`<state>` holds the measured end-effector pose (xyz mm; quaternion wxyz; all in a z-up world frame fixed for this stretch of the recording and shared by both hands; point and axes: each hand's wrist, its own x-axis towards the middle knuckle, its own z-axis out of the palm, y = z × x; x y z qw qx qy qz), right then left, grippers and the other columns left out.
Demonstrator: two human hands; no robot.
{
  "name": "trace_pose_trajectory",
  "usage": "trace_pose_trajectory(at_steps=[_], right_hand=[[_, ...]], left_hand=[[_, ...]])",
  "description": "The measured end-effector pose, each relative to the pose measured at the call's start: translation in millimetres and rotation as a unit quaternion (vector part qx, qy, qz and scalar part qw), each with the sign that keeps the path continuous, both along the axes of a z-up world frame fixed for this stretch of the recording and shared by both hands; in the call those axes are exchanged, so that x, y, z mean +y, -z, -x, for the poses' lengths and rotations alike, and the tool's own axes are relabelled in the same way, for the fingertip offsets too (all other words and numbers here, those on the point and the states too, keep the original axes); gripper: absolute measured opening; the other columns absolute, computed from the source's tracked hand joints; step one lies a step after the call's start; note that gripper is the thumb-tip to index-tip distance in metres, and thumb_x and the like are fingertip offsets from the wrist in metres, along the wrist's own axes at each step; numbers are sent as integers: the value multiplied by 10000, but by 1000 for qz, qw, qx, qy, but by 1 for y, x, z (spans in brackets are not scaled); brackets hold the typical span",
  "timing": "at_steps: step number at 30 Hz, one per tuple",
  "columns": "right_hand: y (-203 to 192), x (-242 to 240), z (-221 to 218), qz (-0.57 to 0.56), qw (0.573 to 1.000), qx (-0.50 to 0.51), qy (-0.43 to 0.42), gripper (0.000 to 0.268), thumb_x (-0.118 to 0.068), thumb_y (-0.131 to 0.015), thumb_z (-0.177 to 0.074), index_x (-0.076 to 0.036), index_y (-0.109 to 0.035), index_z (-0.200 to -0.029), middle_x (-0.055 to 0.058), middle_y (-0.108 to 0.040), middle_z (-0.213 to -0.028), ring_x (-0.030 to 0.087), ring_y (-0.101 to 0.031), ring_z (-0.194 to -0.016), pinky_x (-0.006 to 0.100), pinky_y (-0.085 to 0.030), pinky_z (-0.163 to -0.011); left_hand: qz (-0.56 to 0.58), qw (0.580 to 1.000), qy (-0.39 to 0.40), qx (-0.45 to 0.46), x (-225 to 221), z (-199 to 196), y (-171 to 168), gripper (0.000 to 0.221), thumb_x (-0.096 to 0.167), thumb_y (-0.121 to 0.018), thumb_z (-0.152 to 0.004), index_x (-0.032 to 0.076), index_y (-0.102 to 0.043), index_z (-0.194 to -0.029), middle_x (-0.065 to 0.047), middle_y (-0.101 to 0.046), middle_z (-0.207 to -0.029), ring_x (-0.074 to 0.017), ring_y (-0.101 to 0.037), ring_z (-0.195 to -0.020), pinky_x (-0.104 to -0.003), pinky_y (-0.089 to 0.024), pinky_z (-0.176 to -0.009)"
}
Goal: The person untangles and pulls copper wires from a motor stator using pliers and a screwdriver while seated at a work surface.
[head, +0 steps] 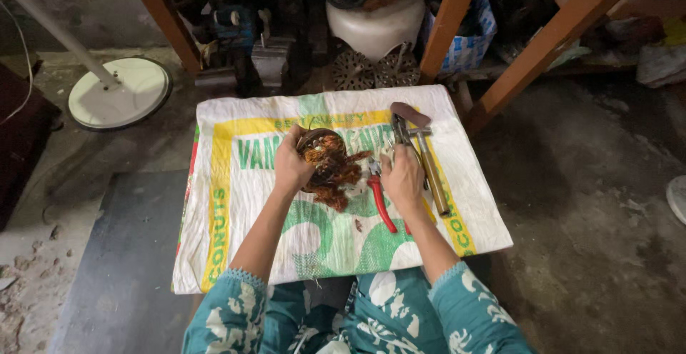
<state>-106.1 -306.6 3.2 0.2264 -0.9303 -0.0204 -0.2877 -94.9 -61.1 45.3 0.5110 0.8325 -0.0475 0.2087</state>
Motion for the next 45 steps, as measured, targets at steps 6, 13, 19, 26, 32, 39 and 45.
trace_pose_trajectory(at_steps=[6, 13, 19, 26, 32, 39, 45], right_hand=[[18, 25, 52, 11, 988, -88, -126, 250, -186, -578, -1017, 3, -637, -1169, 168, -589, -1151, 308, -585, -1041, 495, -436, -948], [13, 31, 58, 46, 988, -58, -138, 166, -160, -642, -903, -38, -632, -1014, 138, -598, -1079, 320, -559, -996, 476, -394, -875], [11, 26, 59, -50, 988, -56, -137, 96, -117, -650, -885, -56, -651, -959, 110, -649, -1034, 318, -600, -959, 455, -423, -871], [7, 22, 58, -96, 983, -65, -145, 97, -88, -688, -863, -49, -656, -946, 129, -670, -1019, 335, -635, -943, 458, -454, -846], [-2, 21, 60, -125, 980, -52, -149, 96, -81, -713, -852, -51, -647, -916, 101, -679, -989, 332, -633, -922, 446, -460, -840], [-4, 22, 60, -136, 976, -62, -156, 80, -72, -705, -864, -51, -643, -910, 96, -683, -990, 320, -640, -925, 453, -463, -831], [-6, 23, 61, -152, 977, -40, -144, 58, -82, -702, -880, -45, -659, -891, 106, -683, -955, 344, -637, -891, 449, -482, -802]], left_hand=[[35, 997, 62, -26, 11, 13, 7, 420, 172, -860, -775, 36, -591, -1067, -128, -755, -1027, -233, -742, -947, -352, -573, -828], [47, 986, 158, 33, 27, 24, 3, 653, 154, -904, -714, 23, -472, -1185, -180, -713, -1167, -256, -714, -1093, -372, -563, -979], [-36, 948, 271, 161, 42, 9, -20, 1102, 266, -1016, -469, 24, -370, -1328, -259, -576, -1314, -341, -595, -1261, -460, -400, -1118], [-73, 947, 174, 262, 31, -19, -35, 1160, 671, -877, -513, -60, -473, -1317, -275, -660, -1221, -375, -679, -1148, -496, -555, -996], [-203, 965, 46, 157, 19, -36, -42, 1198, 776, -897, -483, -109, -549, -1212, -321, -685, -1069, -381, -702, -987, -457, -566, -854], [-154, 937, 48, 311, -5, -49, -39, 744, 594, -831, -633, -19, -762, -1050, -211, -776, -889, -280, -750, -786, -415, -596, -786], [-13, 957, 43, 287, -1, -43, -36, 513, 336, -912, -585, -14, -782, -938, -175, -765, -848, -246, -726, -682, -357, -602, -654]])
